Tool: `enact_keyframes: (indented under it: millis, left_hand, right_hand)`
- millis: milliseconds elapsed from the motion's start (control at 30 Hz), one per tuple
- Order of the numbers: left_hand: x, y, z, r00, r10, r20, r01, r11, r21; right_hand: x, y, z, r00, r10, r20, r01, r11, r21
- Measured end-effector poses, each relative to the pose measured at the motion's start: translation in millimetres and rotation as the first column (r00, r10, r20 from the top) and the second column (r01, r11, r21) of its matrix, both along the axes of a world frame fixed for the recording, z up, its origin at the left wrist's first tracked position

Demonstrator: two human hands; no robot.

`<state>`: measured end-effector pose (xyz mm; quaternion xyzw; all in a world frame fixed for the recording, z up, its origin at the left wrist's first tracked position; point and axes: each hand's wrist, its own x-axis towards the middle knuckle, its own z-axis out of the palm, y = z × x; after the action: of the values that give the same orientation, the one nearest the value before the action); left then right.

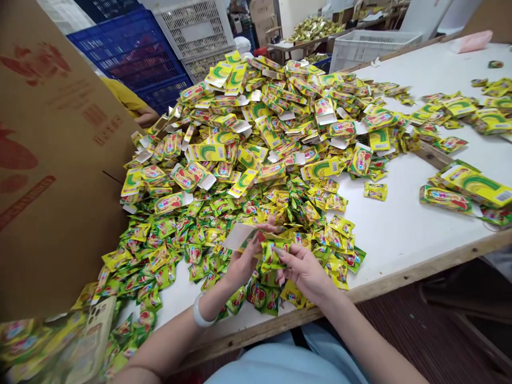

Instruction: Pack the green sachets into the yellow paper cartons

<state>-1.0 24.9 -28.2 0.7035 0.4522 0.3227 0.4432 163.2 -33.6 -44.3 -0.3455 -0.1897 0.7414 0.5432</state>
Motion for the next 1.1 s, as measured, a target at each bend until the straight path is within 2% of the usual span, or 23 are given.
enact_keyframes:
  millis: [67, 100, 133, 200, 267, 333, 400, 433, 533, 600, 633, 733, 800, 833, 900, 1000, 1067, 1100]
  left_hand:
    - [3, -2, -1.6, 0.974, 0.047, 0.221, -0.020, 0.992, -0.124]
    - [3, -3, 0.1, 0.958, 0.043, 0.284, 0.008, 0.984, -0.177]
    - [3, -4, 3.0, 0.946, 0.028, 0.324, 0.052, 0.971, -0.233]
    - [4, -7, 11.1, 0.943, -0.030, 0.331, 0.144, 0.935, -0.325]
    - [6, -11, 20.8, 0.946, -0.081, 0.314, 0.205, 0.899, -0.387]
    - [7, -15, 30.6, 0.950, -0.132, 0.282, 0.238, 0.891, -0.386]
    - [6, -17, 38.3, 0.948, -0.203, 0.244, 0.281, 0.894, -0.349]
    - [6, -17, 40.6, 0.944, -0.236, 0.228, 0.304, 0.891, -0.336]
    - [4, -17, 41.0, 0.929, -0.326, 0.172, 0.366, 0.870, -0.331]
    - [3, -18, 38.4, 0.923, -0.370, 0.110, 0.386, 0.874, -0.295]
    - [3, -18, 37.3, 0.917, -0.392, 0.079, 0.398, 0.873, -0.281]
    - [2, -19, 37.2, 0.890, -0.455, 0.025, 0.437, 0.837, -0.328]
    - [3, -20, 39.4, 0.871, -0.492, -0.003, 0.456, 0.810, -0.370]
    - [4, -21, 40.8, 0.860, -0.510, -0.013, 0.469, 0.801, -0.373]
    - [10, -23, 43.1, 0.844, -0.537, 0.002, 0.502, 0.787, -0.359]
    - [20, -22, 43.2, 0.825, -0.557, 0.093, 0.551, 0.757, -0.351]
    - [23, -16, 40.5, 0.811, -0.575, 0.106, 0.580, 0.767, -0.276]
    - [23, -9, 38.2, 0.817, -0.572, 0.072, 0.574, 0.797, -0.189]
  right_hand:
    - [11, -1, 7.6, 0.978, -0.163, 0.130, 0.155, 0.986, 0.065]
    - [16, 0, 14.0, 0.948, -0.255, 0.192, 0.232, 0.964, 0.131]
    - [20, 1, 21.5, 0.911, -0.333, 0.244, 0.285, 0.935, 0.211]
    - [24, 5, 37.1, 0.843, -0.425, 0.331, 0.285, 0.873, 0.396]
    - [22, 10, 49.3, 0.770, -0.477, 0.423, 0.159, 0.786, 0.597]
    - [20, 16, 56.2, 0.671, -0.536, 0.513, -0.038, 0.666, 0.745]
    - [22, 20, 59.9, 0.563, -0.564, 0.604, -0.249, 0.581, 0.775]
    - [24, 21, 61.8, 0.514, -0.549, 0.659, -0.350, 0.567, 0.746]
    - [33, 15, 69.2, 0.363, -0.441, 0.821, -0.600, 0.563, 0.568]
    - [40, 9, 73.3, 0.282, -0.389, 0.877, -0.679, 0.565, 0.469]
    - [43, 6, 73.7, 0.270, -0.368, 0.890, -0.691, 0.570, 0.445]
    - [51, -1, 65.9, 0.355, -0.358, 0.863, -0.618, 0.603, 0.504]
    - [51, -5, 55.7, 0.424, -0.394, 0.816, -0.558, 0.595, 0.578]
    - [50, -7, 50.7, 0.445, -0.397, 0.803, -0.551, 0.585, 0.595]
    - [45, -12, 43.1, 0.472, -0.324, 0.820, -0.581, 0.585, 0.566]
    - [46, -23, 38.2, 0.476, -0.232, 0.848, -0.586, 0.636, 0.502]
    - [64, -28, 36.8, 0.429, -0.338, 0.838, -0.505, 0.679, 0.533]
    - [79, -30, 36.2, 0.358, -0.414, 0.837, -0.448, 0.711, 0.543]
